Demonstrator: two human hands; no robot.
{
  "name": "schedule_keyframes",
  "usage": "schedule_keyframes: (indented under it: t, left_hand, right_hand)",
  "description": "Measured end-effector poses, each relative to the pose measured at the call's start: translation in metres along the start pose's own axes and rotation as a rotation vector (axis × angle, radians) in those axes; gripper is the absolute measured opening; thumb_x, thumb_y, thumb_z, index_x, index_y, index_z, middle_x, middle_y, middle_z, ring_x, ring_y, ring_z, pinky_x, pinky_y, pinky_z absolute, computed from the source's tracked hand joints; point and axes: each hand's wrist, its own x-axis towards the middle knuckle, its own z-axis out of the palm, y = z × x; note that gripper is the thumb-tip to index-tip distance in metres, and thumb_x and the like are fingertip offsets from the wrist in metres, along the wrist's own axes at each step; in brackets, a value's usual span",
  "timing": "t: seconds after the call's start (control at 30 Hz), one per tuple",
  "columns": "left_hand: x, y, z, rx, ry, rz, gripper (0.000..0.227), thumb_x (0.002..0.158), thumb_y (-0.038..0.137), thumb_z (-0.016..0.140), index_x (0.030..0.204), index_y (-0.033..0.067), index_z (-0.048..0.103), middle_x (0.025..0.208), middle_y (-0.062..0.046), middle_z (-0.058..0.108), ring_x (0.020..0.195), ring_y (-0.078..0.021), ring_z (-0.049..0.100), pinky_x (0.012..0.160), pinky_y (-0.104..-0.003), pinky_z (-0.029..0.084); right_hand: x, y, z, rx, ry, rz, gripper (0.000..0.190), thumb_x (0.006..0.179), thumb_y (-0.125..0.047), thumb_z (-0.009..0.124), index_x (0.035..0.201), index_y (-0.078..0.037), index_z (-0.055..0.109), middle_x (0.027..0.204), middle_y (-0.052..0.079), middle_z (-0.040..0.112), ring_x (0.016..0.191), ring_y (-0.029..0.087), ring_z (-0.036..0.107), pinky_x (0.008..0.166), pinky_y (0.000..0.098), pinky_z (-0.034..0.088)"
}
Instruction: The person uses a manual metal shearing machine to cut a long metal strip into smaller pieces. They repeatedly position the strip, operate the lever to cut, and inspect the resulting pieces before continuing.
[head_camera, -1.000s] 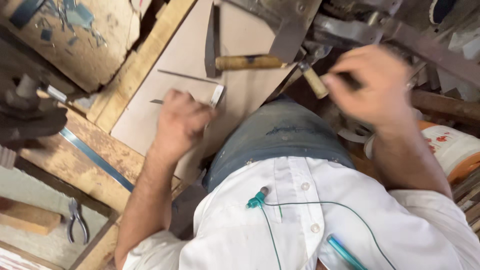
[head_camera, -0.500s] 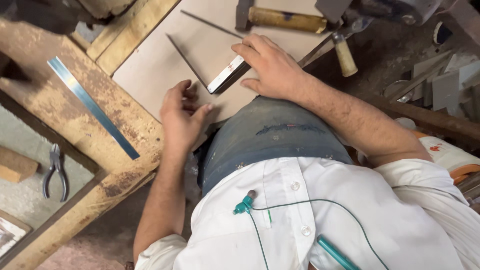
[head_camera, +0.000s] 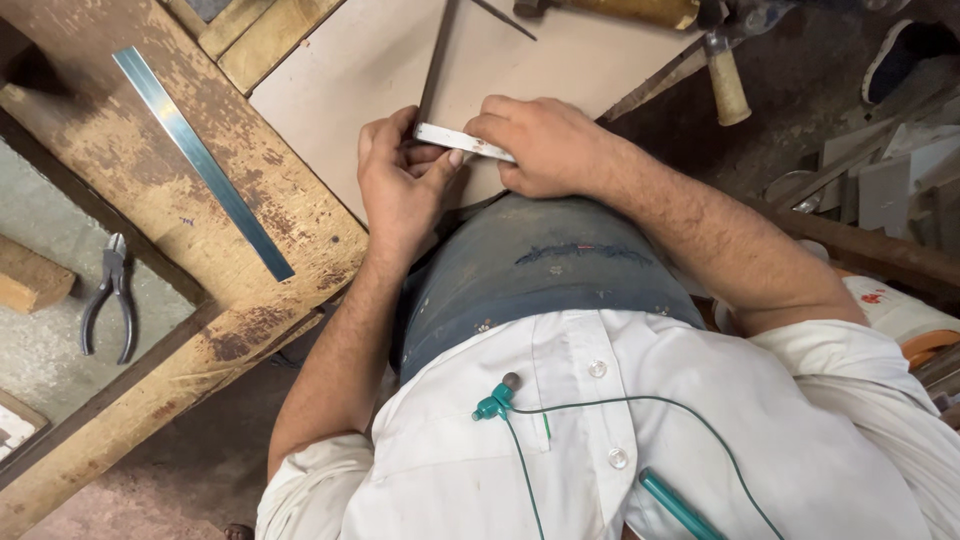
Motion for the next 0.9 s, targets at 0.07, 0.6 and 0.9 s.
schedule_keyframes:
  t: [0.07, 0.6, 0.9]
  left_hand:
    - [0.003, -0.002, -0.003, -0.076, 0.008, 0.03, 0.059, 0.088, -0.003, 0.084, 0.138, -0.0064, 0.053, 0.129, -0.012, 0.049, 0.097, -0.0127, 0.068, 0.082, -0.023, 0.061]
    - [0.013, 0.031, -0.029, -0.543, -0.198, -0.066, 0.056, 0.082, -0.008, 0.085, 0.13, -0.007, 0.057, 0.101, -0.008, 0.068, 0.09, -0.0096, 0.068, 0.085, -0.024, 0.062]
    - [0.015, 0.034, -0.021, -0.66, -0.273, -0.031, 0.053, 0.082, -0.005, 0.087, 0.126, -0.0072, 0.06, 0.106, -0.01, 0.07, 0.096, -0.0118, 0.071, 0.092, -0.027, 0.063]
  right_hand:
    - [0.0, -0.011, 0.0, 0.02, -0.023, 0.015, 0.049, 0.074, 0.0, 0.069, 0.122, 0.0, 0.063, 0.107, 0.016, 0.065, 0.088, 0.035, 0.069, 0.075, 0.0448, 0.057]
    - [-0.022, -0.032, -0.005, 0.208, 0.102, 0.006, 0.045, 0.086, -0.007, 0.078, 0.125, 0.001, 0.058, 0.088, 0.012, 0.069, 0.068, 0.021, 0.07, 0.058, 0.033, 0.057]
    - [-0.033, -0.026, -0.009, 0.253, 0.107, 0.057, 0.049, 0.085, -0.009, 0.082, 0.125, 0.002, 0.057, 0.078, 0.007, 0.067, 0.062, 0.014, 0.068, 0.054, 0.0289, 0.054]
